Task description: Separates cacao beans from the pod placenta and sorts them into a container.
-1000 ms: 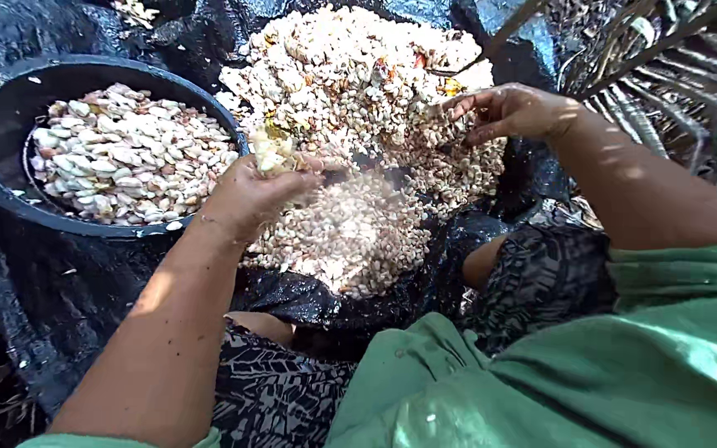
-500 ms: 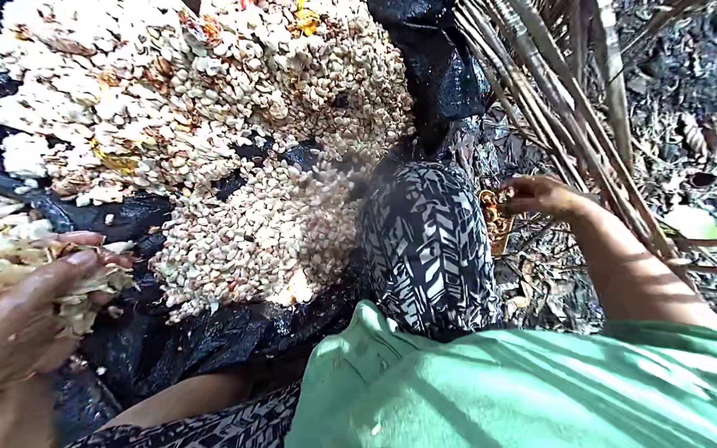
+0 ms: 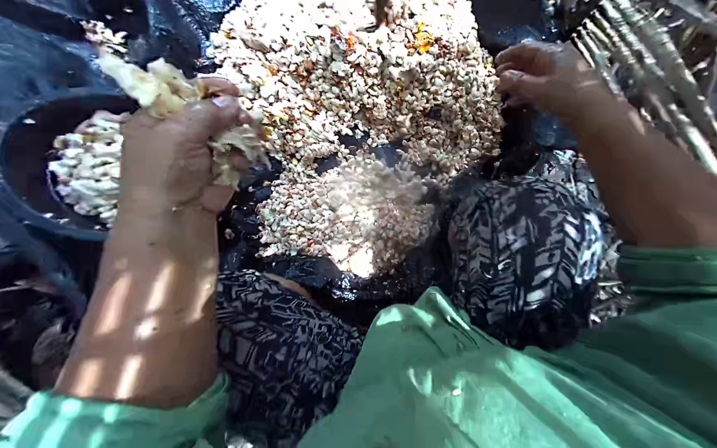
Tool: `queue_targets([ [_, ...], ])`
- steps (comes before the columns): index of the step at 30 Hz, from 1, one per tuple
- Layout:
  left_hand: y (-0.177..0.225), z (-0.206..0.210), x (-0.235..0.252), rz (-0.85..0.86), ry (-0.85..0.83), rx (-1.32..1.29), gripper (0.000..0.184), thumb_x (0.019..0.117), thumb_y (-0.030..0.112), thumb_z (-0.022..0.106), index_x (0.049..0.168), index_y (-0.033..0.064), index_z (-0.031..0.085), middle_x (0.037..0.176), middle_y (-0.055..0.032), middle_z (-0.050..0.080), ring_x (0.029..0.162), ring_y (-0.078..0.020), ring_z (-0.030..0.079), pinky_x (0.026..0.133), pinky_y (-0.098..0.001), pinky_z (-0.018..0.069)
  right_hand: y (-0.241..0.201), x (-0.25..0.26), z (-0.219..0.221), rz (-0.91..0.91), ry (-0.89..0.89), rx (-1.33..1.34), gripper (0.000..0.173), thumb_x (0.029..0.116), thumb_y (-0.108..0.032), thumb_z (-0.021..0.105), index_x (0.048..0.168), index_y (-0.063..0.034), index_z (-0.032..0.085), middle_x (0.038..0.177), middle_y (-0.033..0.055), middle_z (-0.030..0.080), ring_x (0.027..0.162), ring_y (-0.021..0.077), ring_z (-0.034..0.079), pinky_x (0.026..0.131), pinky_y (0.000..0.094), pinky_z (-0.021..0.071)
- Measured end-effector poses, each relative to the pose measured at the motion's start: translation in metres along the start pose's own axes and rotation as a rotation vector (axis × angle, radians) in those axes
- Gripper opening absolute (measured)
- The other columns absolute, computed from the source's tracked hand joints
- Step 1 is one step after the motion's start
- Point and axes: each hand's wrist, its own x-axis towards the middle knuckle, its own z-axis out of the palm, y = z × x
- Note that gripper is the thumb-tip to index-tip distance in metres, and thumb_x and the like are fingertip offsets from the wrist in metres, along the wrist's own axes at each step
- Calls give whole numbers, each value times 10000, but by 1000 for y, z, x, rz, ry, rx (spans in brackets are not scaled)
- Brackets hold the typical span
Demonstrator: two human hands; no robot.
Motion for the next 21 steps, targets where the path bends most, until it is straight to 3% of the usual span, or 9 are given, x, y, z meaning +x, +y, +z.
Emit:
queue_targets([
  [3,-3,-12,7,-28,69,-127,120,1031,101,523,1100,139,614,819,46,663,631,-51,624,541,-192,531,-81,41,41,-300,-375,-394,302,1056,-151,554,1312,-10,625,1218,224,677,1068,372,688,964,592,524],
  [5,-12,-22,10,-49,124,-136,109,1030,101,546,1111,122,616,801,43,657,614,-47,616,521,-183,519,-104,55,87,-474,-629,-605,220,1028,-114,596,1178,-2,714,1055,218,720,999,405,693,929,637,501],
  [7,-21,-39,7,-62,138,-14,135,1006,98,595,1135,111,634,849,50,677,675,-50,644,575,-197,545,-98,56,149,-448,-898,-769,223,1036,-159,593,1077,-3,747,992,210,713,979,412,677,909,640,496],
  [9,-29,-61,4,-15,105,117,163,979,102,639,1141,105,645,903,61,689,753,-39,666,654,-206,573,-54,47,215,-249,-1074,-813,369,1047,-304,592,1040,44,713,1010,250,693,988,433,675,891,639,506],
  [10,-34,-73,3,30,72,165,173,969,102,650,1142,101,643,935,65,688,797,-34,671,715,-215,586,-21,38,246,-105,-1093,-775,477,1038,-393,593,1095,70,690,1059,278,689,1008,446,682,891,643,523],
  [12,-41,-90,-2,65,37,207,185,962,116,662,1147,110,647,964,81,690,837,-18,677,769,-210,594,30,16,301,183,-1090,-601,681,1027,-470,590,1366,118,531,1302,353,591,1224,496,588,1042,660,435],
  [15,-43,-98,-6,7,9,161,155,960,137,661,1115,137,645,896,98,677,751,-15,656,682,-190,581,43,-19,368,479,-784,-243,657,971,-337,700,1400,108,478,1339,323,576,1246,430,588,1073,571,454],
  [19,-46,-97,-12,-50,6,151,151,963,171,672,1111,151,645,898,102,686,774,-9,671,698,-195,593,8,-14,373,401,-847,-312,458,1048,-223,581,1379,91,543,1422,308,541,1371,426,498,1153,562,366],
  [21,-46,-99,-14,-89,0,95,236,945,114,680,1178,122,638,962,63,697,823,-35,684,725,-212,603,-8,3,361,333,-795,-358,390,1046,-181,573,1360,50,588,1406,288,570,1356,430,516,1143,582,379],
])
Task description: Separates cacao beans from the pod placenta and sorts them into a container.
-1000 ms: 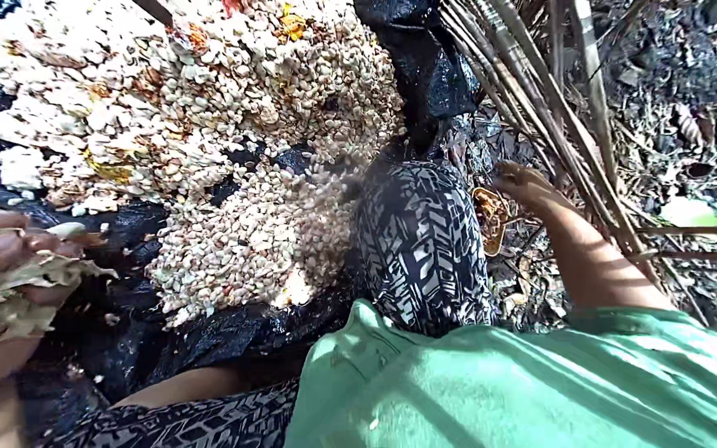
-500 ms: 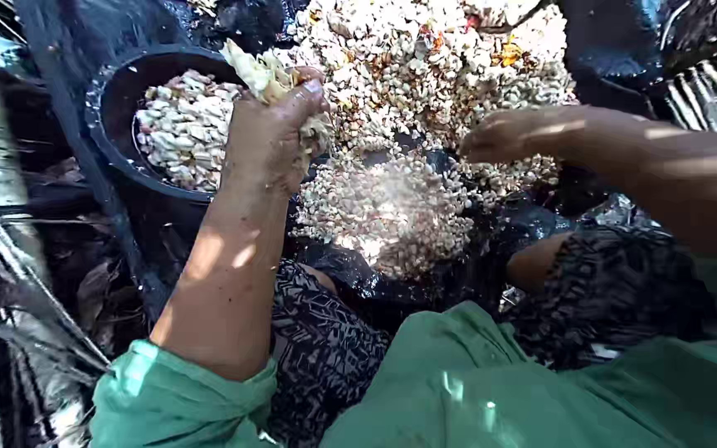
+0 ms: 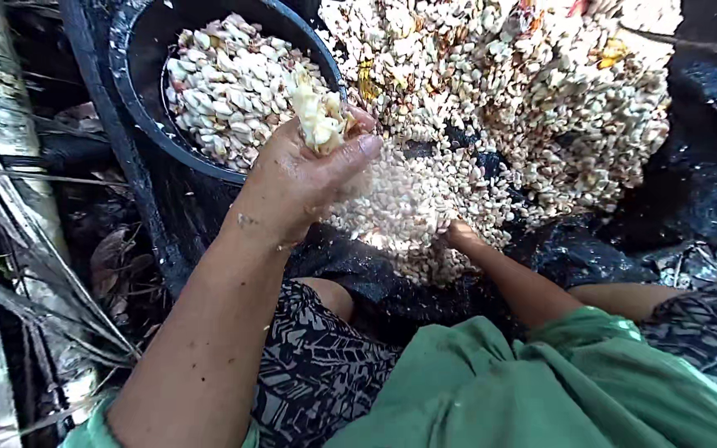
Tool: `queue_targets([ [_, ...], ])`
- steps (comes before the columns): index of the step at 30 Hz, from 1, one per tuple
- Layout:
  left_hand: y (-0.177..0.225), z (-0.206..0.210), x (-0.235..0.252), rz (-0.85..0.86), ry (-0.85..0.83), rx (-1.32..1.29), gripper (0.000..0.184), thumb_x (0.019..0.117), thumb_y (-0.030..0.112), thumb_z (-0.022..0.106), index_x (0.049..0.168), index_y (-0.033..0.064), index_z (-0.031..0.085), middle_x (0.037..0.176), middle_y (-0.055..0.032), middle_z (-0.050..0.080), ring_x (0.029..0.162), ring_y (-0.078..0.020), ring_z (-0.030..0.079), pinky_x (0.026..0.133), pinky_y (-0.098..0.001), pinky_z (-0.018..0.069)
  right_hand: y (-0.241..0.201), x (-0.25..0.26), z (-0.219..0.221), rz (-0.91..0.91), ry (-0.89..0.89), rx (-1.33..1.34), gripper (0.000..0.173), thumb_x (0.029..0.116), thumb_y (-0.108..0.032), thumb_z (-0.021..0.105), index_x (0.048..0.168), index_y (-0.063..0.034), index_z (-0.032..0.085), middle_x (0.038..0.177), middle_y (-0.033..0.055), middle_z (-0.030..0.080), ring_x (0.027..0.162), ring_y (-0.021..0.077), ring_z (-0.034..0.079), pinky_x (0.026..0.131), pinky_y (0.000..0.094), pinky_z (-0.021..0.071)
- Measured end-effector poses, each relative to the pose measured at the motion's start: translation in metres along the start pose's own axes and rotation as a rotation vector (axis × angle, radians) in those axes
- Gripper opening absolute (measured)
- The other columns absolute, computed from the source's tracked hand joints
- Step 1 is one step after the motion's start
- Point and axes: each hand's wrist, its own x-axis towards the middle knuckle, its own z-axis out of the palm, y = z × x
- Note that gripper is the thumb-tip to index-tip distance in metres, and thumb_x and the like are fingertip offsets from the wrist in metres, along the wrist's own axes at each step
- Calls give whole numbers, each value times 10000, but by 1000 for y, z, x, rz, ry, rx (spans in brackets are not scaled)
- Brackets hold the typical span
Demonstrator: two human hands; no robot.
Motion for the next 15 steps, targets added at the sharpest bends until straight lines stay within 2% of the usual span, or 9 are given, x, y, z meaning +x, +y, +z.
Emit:
queue_targets([
  [3,2,-2,-3,-84,19,-90,375,891,3,641,1245,117,597,987,35,693,778,-48,675,654,-208,589,-9,17,-22,-210,294,164,360,1058,-148,530,1333,77,586,1294,335,615,1251,489,579,1080,641,421],
  [6,4,3,-4,-118,39,-136,420,870,-63,591,1252,111,572,983,20,694,697,-46,654,554,-181,551,-48,27,-26,-275,437,97,471,1093,-363,466,1344,20,578,1228,289,662,1138,476,651,970,661,486],
  [8,5,5,-4,-114,28,-159,412,883,-65,576,1261,98,578,939,8,692,651,-47,637,513,-175,532,-65,29,-6,-263,332,-81,491,1063,-347,521,1460,-60,490,1409,259,555,1174,462,633,946,656,514],
  [10,6,9,-5,-95,21,-161,371,896,-48,577,1233,107,592,881,20,691,609,-38,619,492,-163,514,-60,29,29,-309,192,-187,523,1042,-201,549,1528,-63,414,1485,304,449,1229,503,580,970,675,500],
  [12,7,11,-7,-77,41,-138,267,919,-7,598,1151,126,601,837,33,693,594,-35,616,495,-162,512,-45,33,51,-373,98,-146,430,1032,-137,564,1446,-32,512,1396,291,559,1251,482,574,1011,675,463],
  [14,6,12,-10,-86,91,-97,178,940,20,622,1073,136,597,804,42,696,574,-27,617,482,-159,511,-29,36,50,-388,10,-28,356,1087,-178,451,1394,-32,556,1323,235,626,1241,408,595,1040,611,461],
  [15,6,11,-11,-87,107,-85,177,933,24,630,1066,139,610,799,46,693,576,-26,613,483,-161,510,-22,35,42,-363,9,50,389,1111,-227,389,1423,-55,545,1311,200,630,1223,356,593,1050,554,457],
])
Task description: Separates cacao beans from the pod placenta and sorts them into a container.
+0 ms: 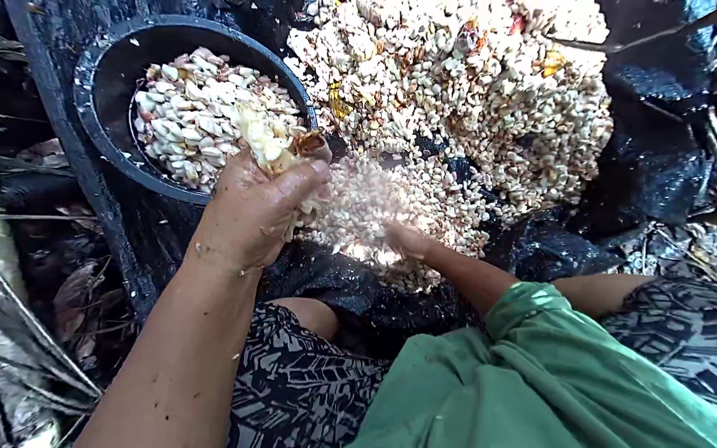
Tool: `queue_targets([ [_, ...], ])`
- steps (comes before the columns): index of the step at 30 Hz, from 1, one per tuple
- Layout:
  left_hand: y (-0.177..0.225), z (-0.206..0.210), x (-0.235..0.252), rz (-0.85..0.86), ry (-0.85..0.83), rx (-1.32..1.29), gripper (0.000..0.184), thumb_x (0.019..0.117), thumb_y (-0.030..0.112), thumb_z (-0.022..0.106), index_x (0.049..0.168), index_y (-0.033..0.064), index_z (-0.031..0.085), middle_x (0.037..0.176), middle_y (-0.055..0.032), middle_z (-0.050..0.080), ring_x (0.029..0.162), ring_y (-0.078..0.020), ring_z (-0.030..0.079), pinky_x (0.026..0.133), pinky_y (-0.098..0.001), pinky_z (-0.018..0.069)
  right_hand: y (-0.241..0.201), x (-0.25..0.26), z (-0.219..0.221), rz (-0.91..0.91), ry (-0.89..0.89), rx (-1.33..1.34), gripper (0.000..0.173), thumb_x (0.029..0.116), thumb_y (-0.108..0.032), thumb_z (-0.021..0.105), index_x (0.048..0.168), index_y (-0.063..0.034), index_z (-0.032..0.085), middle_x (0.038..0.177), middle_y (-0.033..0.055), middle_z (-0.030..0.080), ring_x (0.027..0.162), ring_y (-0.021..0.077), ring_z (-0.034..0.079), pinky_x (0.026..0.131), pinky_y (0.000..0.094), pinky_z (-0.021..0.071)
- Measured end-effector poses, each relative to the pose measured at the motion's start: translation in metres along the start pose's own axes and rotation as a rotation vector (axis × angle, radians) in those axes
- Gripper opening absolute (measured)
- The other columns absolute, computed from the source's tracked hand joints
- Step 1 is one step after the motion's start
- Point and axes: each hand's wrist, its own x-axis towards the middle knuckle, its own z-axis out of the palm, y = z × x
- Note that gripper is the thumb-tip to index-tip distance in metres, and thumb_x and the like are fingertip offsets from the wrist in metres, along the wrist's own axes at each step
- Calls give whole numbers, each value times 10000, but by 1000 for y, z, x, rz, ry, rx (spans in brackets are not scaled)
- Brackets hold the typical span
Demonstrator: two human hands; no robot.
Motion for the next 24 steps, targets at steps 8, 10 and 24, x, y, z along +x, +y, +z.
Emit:
queue_targets([
  [8,-4,-22,-9,155,-356,-542,252,910,225,738,1136,155,652,1096,-40,686,783,-92,683,602,-185,575,82,-2,-128,247,623,80,413,1102,-196,437,1381,99,510,1354,348,568,1281,500,558,1087,632,430],
  [10,-4,-19,-7,190,-395,-633,250,925,284,753,1101,124,676,1123,-73,699,858,-144,721,677,-226,619,91,16,-119,329,659,193,582,1049,-339,576,1435,85,472,1414,370,501,1334,515,492,1105,640,404],
  [24,-14,-33,-18,96,-135,-421,52,1006,109,603,1034,149,622,869,-15,668,682,-86,649,591,-174,560,65,11,-107,201,631,249,474,1115,-309,401,1311,71,605,1275,305,641,1231,437,610,1081,607,442],
])
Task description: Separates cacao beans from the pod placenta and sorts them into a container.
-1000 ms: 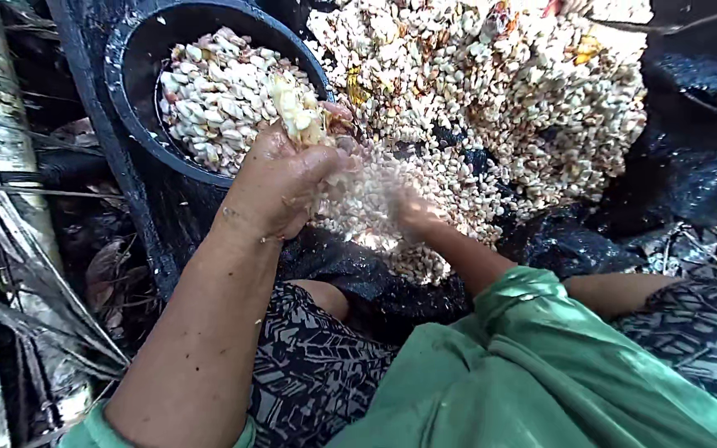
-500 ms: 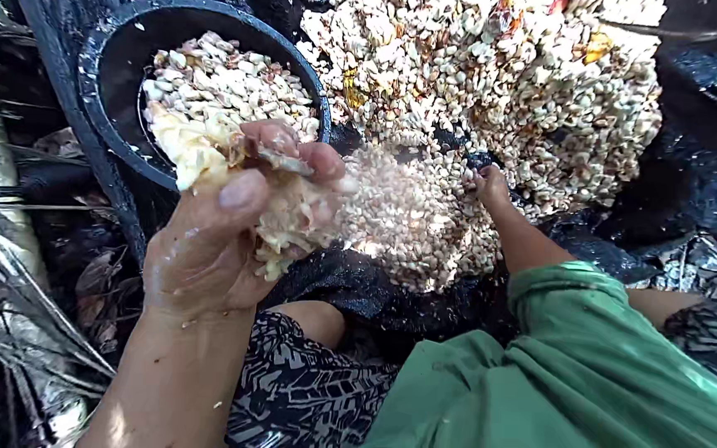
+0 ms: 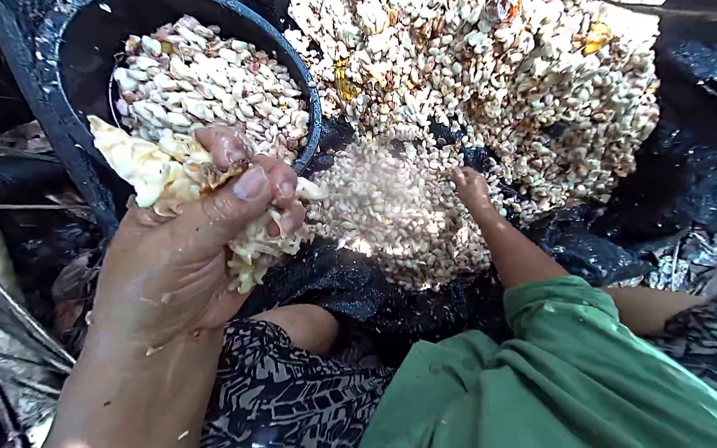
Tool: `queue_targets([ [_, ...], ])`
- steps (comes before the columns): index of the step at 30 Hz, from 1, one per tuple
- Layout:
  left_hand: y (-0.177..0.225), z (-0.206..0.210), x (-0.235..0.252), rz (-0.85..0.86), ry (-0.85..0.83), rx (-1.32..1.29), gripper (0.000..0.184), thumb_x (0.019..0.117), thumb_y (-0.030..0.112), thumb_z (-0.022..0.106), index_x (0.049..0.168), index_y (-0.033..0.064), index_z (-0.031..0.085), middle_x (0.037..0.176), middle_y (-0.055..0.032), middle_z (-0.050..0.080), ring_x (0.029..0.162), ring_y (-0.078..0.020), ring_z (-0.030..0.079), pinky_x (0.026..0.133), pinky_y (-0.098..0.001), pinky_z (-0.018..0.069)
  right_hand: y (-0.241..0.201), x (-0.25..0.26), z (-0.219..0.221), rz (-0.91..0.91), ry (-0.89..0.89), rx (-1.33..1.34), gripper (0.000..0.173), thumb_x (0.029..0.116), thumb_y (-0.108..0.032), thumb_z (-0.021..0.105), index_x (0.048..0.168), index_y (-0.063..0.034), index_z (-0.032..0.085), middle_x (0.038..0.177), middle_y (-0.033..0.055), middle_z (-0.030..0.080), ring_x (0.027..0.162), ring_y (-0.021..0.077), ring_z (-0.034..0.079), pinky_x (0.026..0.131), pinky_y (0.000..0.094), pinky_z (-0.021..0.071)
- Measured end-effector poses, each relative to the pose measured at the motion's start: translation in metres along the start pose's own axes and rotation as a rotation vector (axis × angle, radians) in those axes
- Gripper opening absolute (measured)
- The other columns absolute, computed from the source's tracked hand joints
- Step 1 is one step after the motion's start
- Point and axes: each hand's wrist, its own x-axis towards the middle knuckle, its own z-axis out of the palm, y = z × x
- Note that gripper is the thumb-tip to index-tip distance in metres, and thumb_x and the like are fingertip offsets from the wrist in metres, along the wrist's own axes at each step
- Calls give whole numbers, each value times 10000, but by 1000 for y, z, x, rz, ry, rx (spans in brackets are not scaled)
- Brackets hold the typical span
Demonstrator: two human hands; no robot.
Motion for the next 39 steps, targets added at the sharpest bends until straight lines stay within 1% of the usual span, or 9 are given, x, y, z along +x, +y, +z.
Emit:
queue_targets([
  [5,0,-4,-2,42,28,64,105,981,89,642,1016,173,591,895,-11,670,731,-108,666,635,-197,577,63,-11,-14,397,175,-23,540,1115,-303,393,1481,95,375,1422,361,508,1333,479,522,1104,607,419],
  [10,-4,7,9,76,117,361,264,910,-6,661,954,222,536,866,95,665,698,-31,648,628,-178,579,-28,-25,72,119,-89,62,576,1087,-350,488,1505,42,422,1476,316,491,1387,437,483,1163,581,371],
  [14,-9,14,20,52,169,449,208,900,49,707,952,186,559,831,95,648,690,-30,639,636,-210,581,-102,-30,75,-61,-265,395,417,1099,-334,459,1294,6,601,1008,173,669,823,246,656,738,442,570],
  [18,-8,18,30,-2,193,541,183,880,66,721,973,129,576,789,62,635,663,-42,620,623,-231,559,-159,-68,47,-105,-341,992,342,1130,-340,303,935,-139,499,563,-93,357,422,26,312,406,196,307],
  [21,-11,21,34,-3,134,684,196,852,109,697,1030,77,621,841,-4,656,683,-88,630,630,-295,560,-182,-90,28,-195,-376,1407,409,1131,-394,246,906,-214,535,635,-107,492,513,9,467,487,165,426],
  [24,-12,30,32,81,8,802,225,859,87,677,1082,57,682,945,-57,684,783,-119,641,718,-352,552,-199,-112,8,-339,-487,1580,687,1059,-641,172,1105,-187,686,984,40,766,907,187,755,785,345,636],
  [29,-17,46,22,228,-96,966,276,856,69,768,1120,19,705,1013,-140,722,941,-245,703,870,-497,571,-225,-140,-11,-710,-688,1565,837,960,-792,117,1459,-272,543,1450,45,608,1267,222,634,978,350,565],
  [34,-23,54,19,236,-87,1001,392,851,84,791,1219,6,679,1172,-179,695,1053,-291,689,940,-516,551,-248,-163,-18,-835,-485,1379,856,935,-822,181,1580,-290,366,1530,12,536,1361,210,558,1047,373,522],
  [39,-16,49,18,196,-42,629,212,902,60,699,1113,36,704,957,-67,714,802,-105,671,746,-314,577,-256,-175,-28,-936,-399,1220,919,918,-836,232,1598,-227,330,1563,-5,500,1390,181,529,1082,349,496],
])
